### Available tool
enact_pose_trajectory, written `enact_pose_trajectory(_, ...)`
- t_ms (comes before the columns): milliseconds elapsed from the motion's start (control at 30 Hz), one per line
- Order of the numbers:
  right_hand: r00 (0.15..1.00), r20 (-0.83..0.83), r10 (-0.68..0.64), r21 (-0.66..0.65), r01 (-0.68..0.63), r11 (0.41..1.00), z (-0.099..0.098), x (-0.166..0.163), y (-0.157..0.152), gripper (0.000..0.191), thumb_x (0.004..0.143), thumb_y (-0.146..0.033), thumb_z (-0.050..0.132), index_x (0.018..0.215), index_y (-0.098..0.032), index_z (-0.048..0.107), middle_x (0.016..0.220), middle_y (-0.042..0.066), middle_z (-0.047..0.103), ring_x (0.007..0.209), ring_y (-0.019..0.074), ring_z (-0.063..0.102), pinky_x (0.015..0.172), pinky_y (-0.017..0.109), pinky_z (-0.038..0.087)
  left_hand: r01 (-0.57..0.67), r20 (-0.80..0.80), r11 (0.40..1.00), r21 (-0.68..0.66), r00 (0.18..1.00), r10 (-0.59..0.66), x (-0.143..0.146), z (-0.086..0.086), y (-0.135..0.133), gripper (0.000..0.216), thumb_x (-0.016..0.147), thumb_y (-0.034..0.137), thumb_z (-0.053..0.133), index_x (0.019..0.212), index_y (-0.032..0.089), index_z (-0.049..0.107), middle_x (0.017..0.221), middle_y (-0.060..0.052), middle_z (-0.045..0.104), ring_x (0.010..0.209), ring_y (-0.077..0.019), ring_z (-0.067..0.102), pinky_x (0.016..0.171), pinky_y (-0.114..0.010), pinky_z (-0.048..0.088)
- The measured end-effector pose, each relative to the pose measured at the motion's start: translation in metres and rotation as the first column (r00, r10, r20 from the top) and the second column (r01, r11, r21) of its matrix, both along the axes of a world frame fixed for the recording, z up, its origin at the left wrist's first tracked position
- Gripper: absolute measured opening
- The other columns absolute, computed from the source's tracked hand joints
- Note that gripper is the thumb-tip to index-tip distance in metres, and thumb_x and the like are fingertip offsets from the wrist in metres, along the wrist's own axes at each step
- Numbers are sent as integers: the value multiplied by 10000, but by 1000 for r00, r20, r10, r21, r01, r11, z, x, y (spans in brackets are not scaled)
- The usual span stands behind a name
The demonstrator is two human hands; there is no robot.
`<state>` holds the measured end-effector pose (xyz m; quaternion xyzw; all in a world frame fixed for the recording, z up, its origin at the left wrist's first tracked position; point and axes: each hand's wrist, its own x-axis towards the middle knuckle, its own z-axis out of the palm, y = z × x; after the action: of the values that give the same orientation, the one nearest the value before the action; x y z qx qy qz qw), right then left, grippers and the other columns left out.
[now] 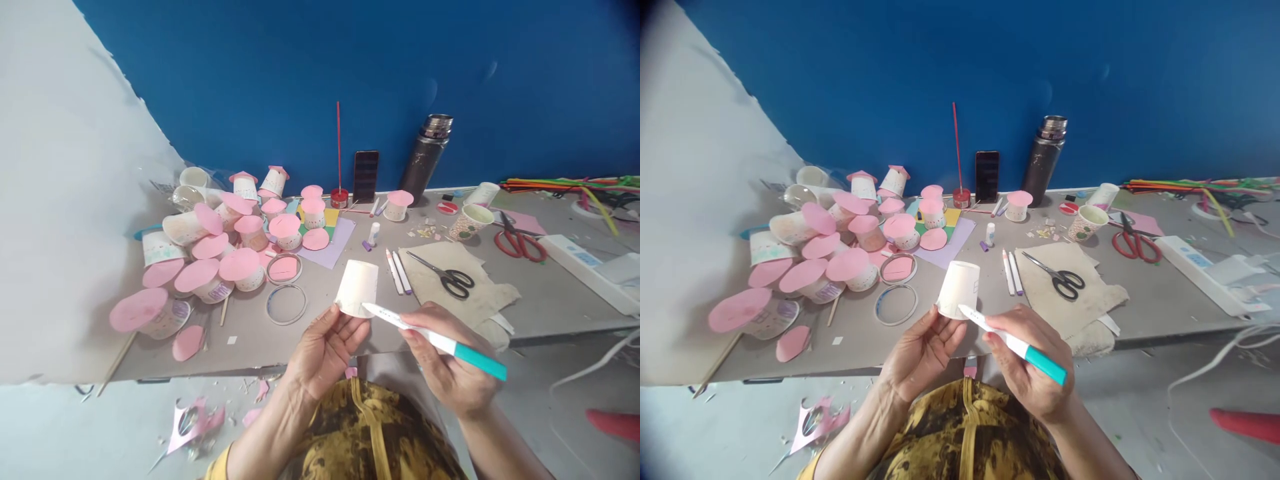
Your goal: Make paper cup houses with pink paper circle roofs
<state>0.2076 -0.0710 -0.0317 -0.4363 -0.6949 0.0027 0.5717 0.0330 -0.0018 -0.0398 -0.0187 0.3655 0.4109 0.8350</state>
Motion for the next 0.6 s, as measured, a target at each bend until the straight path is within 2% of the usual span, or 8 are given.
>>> enact_pose_trajectory(133,1000,22,9,-46,-8,999,-1,1,1,254,893,-41,672,1109,-173,690,856,49,715,737,166,655,648,285,545,11,29,998,-65,1000,-9,1,0,1,230,1017,107,515,866,84,687,781,-105,789,723,-204,792,723,-308,666)
enact_pose_trajectory(267,999,-17,-44,-22,44,999,-4,4,-1,254,886,-46,679,1100,-181,699,863,46,719,747,171,665,662,288,553,11,64,994,-113,998,-3,-1,-2,3,216,1015,97,512,883,68,682,749,-106,780,678,-203,783,707,-312,664)
enact_pose_trajectory(400,1000,-13,-27,-40,26,999,-6,5,-2,236,887,-68,683,1089,-189,705,838,40,726,723,176,669,656,299,561,-7,71,990,-143,997,17,-2,0,5,184,1009,80,515,918,60,674,762,-115,783,682,-200,784,696,-297,659)
enact_pose_trajectory(500,998,-27,-58,-3,58,998,-6,5,-1,244,887,-74,678,1095,-197,709,843,46,736,729,190,683,659,315,568,3,59,989,-151,998,6,-3,1,5,158,1009,81,514,987,53,669,774,-117,785,685,-202,784,693,-302,662)
enact_pose_trajectory(600,1000,-3,-28,-22,27,999,-5,5,0,243,892,-89,677,1104,-202,708,830,46,739,729,199,693,636,317,567,3,53,987,-158,999,5,-3,0,4,172,1008,86,518,1104,47,656,794,-121,789,703,-211,789,688,-307,665)
